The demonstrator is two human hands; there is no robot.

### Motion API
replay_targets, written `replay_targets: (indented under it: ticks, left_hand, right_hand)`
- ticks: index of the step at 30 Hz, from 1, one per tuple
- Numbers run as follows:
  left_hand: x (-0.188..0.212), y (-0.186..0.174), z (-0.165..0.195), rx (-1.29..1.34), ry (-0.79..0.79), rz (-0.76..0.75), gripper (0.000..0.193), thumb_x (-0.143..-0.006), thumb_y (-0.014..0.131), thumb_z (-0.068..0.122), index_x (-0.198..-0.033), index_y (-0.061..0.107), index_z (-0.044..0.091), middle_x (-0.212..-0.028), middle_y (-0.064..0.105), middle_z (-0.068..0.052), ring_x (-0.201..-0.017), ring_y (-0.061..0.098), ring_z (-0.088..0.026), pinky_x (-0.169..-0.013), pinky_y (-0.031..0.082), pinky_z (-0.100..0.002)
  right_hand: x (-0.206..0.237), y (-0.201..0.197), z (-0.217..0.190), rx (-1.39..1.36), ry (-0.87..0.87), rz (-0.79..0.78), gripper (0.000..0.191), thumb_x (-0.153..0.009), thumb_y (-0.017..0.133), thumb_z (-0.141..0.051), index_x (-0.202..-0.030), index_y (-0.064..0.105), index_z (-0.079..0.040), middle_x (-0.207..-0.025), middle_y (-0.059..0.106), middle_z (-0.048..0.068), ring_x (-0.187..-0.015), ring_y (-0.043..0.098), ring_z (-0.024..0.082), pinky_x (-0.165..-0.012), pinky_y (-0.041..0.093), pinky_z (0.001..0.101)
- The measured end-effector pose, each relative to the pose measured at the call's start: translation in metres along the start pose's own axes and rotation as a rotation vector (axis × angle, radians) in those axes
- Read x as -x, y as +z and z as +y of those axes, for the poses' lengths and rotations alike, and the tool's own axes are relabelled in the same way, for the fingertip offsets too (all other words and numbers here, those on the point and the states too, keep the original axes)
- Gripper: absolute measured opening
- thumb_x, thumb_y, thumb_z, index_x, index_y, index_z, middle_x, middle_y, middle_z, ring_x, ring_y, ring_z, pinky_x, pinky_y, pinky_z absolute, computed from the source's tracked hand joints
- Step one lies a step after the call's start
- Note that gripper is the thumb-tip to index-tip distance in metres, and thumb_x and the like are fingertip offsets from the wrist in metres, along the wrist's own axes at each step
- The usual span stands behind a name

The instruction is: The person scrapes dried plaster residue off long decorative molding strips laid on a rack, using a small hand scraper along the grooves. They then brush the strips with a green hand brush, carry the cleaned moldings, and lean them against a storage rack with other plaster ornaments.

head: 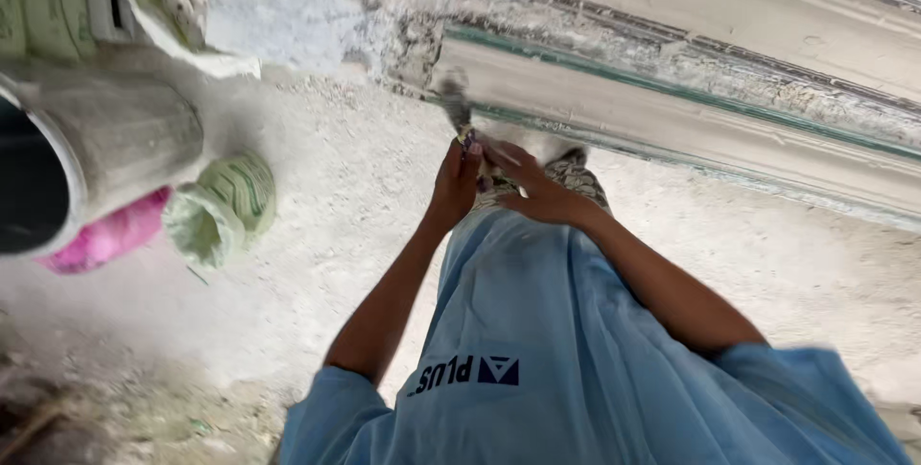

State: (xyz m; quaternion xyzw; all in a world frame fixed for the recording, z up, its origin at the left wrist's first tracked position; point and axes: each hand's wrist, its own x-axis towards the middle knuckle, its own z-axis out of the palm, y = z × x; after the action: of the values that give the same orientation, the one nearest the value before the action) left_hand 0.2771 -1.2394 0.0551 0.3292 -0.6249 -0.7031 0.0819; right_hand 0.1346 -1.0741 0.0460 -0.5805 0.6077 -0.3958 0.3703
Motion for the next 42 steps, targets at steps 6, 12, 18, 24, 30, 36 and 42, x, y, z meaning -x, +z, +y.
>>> replay_targets:
  ticks: [6,12,18,24,30,36,42]
  left_hand:
    - [-0.055,-0.093,0.055,-1.177,0.427,-0.292,0.032,-0.104,0.060,0.031,-0.130,0.063,0.012,-0.104,0.067,-0.011,-0.074,0.070,-0.027,-0.060,0.059,-0.042]
    - [-0.104,-0.128,0.150,-1.535,0.761,-0.718,0.042,-0.099,0.059,0.024,-0.140,0.064,0.031,-0.105,0.072,-0.003,-0.066,0.068,-0.020,-0.049,0.056,-0.035]
    - [-0.096,0.066,0.119,-1.442,0.861,-0.877,0.043,-0.103,0.055,0.016,-0.144,0.063,0.027,-0.082,0.069,-0.009,-0.052,0.063,-0.024,-0.042,0.055,-0.038]
    - [-0.111,0.122,0.107,-1.850,0.822,-1.048,0.032,-0.112,0.045,0.031,-0.142,0.057,0.033,-0.087,0.069,-0.007,-0.065,0.067,-0.022,-0.061,0.057,-0.043]
    - [-0.070,0.060,0.162,-1.909,0.636,-0.991,0.043,-0.109,0.046,0.029,-0.152,0.048,0.031,-0.085,0.068,-0.008,-0.054,0.066,-0.019,-0.044,0.057,-0.036]
    - [-0.095,0.182,0.091,-1.642,0.979,-0.916,0.034,-0.108,0.055,0.022,-0.141,0.062,0.026,-0.080,0.068,-0.009,-0.058,0.065,-0.025,-0.049,0.053,-0.045]
    - [-0.091,0.118,0.115,-1.585,1.017,-0.976,0.043,-0.102,0.058,0.015,-0.144,0.060,0.024,-0.081,0.067,-0.011,-0.052,0.065,-0.025,-0.039,0.049,-0.040]
  right_hand:
    - [0.187,-0.019,0.061,-0.351,0.949,0.845,0.080,-0.105,0.064,-0.018,-0.167,0.015,-0.016,-0.150,0.054,0.018,-0.117,0.062,0.025,-0.093,0.054,0.0369]
    - [0.272,-0.053,0.105,-0.216,0.836,1.264,0.117,-0.114,0.072,-0.020,-0.156,-0.037,-0.012,-0.167,0.023,0.038,-0.152,0.040,0.043,-0.117,0.045,0.0478]
    - [0.273,-0.055,0.110,-0.184,0.716,1.364,0.117,-0.116,0.074,-0.027,-0.158,-0.034,-0.012,-0.175,0.005,0.035,-0.153,0.043,0.044,-0.117,0.051,0.0494]
    - [0.283,-0.049,0.104,-0.105,0.725,1.394,0.117,-0.111,0.079,-0.026,-0.160,-0.027,-0.013,-0.173,0.010,0.034,-0.156,0.029,0.048,-0.117,0.049,0.0519]
    - [0.293,-0.054,0.107,-0.066,0.801,1.430,0.116,-0.108,0.080,-0.032,-0.161,-0.020,-0.010,-0.167,0.022,0.037,-0.143,0.047,0.049,-0.111,0.055,0.0457]
    - [0.299,-0.060,0.100,-0.080,1.020,1.381,0.115,-0.103,0.076,-0.041,-0.162,-0.017,-0.006,-0.157,0.047,0.032,-0.121,0.069,0.043,-0.100,0.056,0.0437]
    - [0.305,-0.052,0.114,0.133,1.021,1.362,0.120,-0.103,0.084,-0.043,-0.162,-0.012,-0.004,-0.154,0.047,0.035,-0.135,0.054,0.049,-0.105,0.048,0.0515]
